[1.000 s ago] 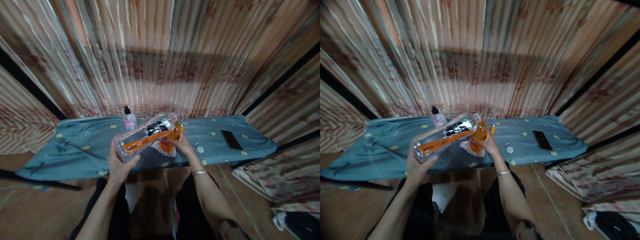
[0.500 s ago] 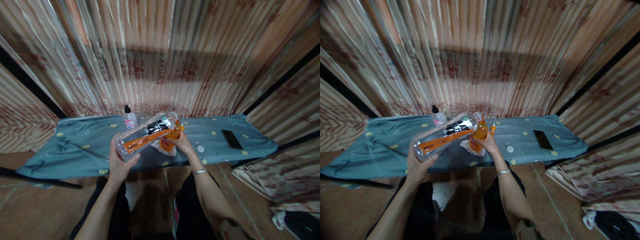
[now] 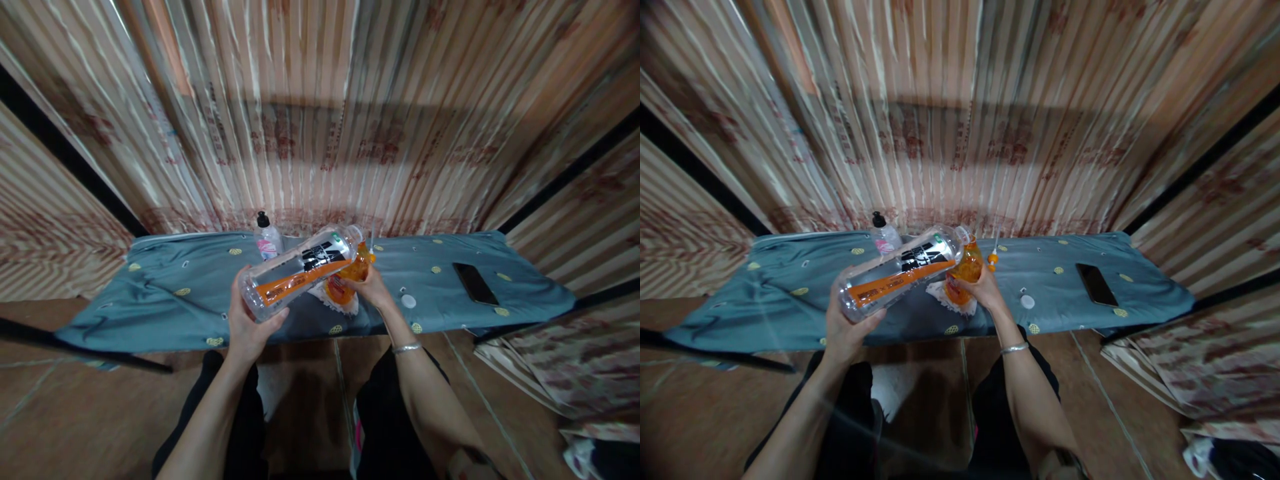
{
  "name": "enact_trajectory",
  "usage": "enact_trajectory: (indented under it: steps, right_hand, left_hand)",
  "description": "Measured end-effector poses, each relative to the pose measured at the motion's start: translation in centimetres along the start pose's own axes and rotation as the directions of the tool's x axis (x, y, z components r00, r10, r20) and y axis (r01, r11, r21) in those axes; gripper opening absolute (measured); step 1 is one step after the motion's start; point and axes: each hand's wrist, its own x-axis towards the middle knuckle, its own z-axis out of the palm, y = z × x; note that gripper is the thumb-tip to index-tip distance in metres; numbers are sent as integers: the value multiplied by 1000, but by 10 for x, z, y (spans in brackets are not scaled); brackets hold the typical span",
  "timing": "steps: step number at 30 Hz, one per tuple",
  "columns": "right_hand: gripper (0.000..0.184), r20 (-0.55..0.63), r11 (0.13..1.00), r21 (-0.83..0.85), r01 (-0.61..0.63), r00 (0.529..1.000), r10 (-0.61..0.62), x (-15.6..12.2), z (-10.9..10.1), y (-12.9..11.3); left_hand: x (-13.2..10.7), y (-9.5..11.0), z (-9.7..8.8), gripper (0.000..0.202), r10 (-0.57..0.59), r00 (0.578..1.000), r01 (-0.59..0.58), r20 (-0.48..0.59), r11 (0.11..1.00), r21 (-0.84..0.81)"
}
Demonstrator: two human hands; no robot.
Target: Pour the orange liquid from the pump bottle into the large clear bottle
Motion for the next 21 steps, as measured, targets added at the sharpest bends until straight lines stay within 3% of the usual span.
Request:
enact_trajectory:
  steps: [21]
  right_hand:
    - [73,-2,999,16,30,1000,-30,1,2,5]
  left_hand:
    - [-2,3,0,106,-72,997,72,-5,997,-17]
